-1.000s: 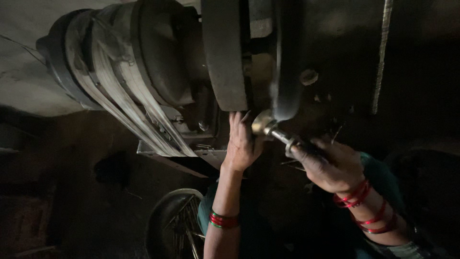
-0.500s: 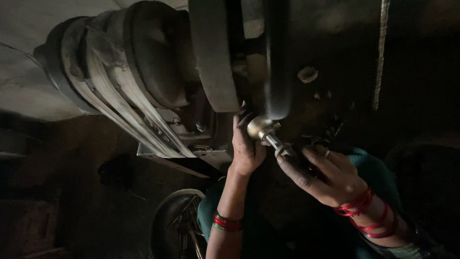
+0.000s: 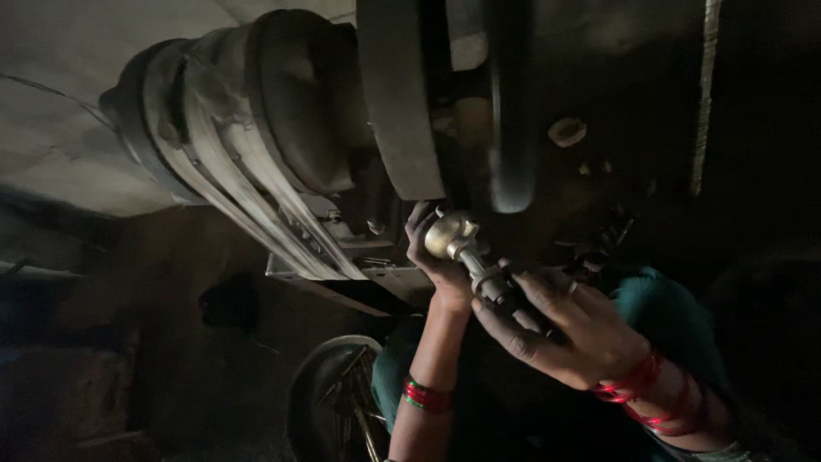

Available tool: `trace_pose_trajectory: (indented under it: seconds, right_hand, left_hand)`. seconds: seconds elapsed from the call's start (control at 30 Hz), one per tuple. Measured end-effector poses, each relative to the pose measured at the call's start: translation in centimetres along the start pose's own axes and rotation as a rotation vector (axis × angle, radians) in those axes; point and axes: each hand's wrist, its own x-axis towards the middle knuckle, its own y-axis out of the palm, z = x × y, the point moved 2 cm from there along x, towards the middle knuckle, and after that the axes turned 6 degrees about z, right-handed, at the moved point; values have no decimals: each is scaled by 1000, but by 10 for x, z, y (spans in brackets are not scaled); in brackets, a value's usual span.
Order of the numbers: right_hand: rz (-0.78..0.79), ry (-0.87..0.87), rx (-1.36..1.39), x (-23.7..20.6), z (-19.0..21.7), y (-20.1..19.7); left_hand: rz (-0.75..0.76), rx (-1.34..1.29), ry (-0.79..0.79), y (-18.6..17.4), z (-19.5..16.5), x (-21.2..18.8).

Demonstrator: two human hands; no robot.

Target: The person sits on the floor and holds a metal valve-like component against a spinning grinding wheel, rotating and repositioning the part by hand to grind and smooth its surfaces. They repeatedly turn the part over and grind different sides, then handle the finished piece.

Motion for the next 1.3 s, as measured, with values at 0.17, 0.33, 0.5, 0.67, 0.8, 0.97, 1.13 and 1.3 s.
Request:
trace_pose_trajectory:
  seconds: [0.17, 0.33, 0.5, 0.67, 0.8, 0.97, 1.13, 1.3]
  right_hand:
    - [-73, 67, 49, -3, -6, 5]
    - [-65, 95, -15, -16, -11, 3]
    - [-173, 140, 2, -16, -19, 6]
    - [-158, 220, 133, -24, -35, 15]
    - [-126, 80, 102, -39, -27, 18]
    - [-63, 86, 95, -52, -31, 9]
    - [-110, 349, 145, -66, -58, -18]
    - [-108, 265, 376, -50, -67, -24]
  left_hand:
    - [98, 116, 93, -1, -1, 3]
    - [183, 174, 148, -1, -1, 7]
    - [268, 173, 85, 4, 7, -6]
    - [372, 147, -39, 20, 10, -20]
    - [225, 145, 71, 12, 2, -34]
    - [340, -159, -173, -4, 11, -66]
    - [491, -604, -566, -26, -18, -108]
    - [813, -856, -942, -59, -37, -94]
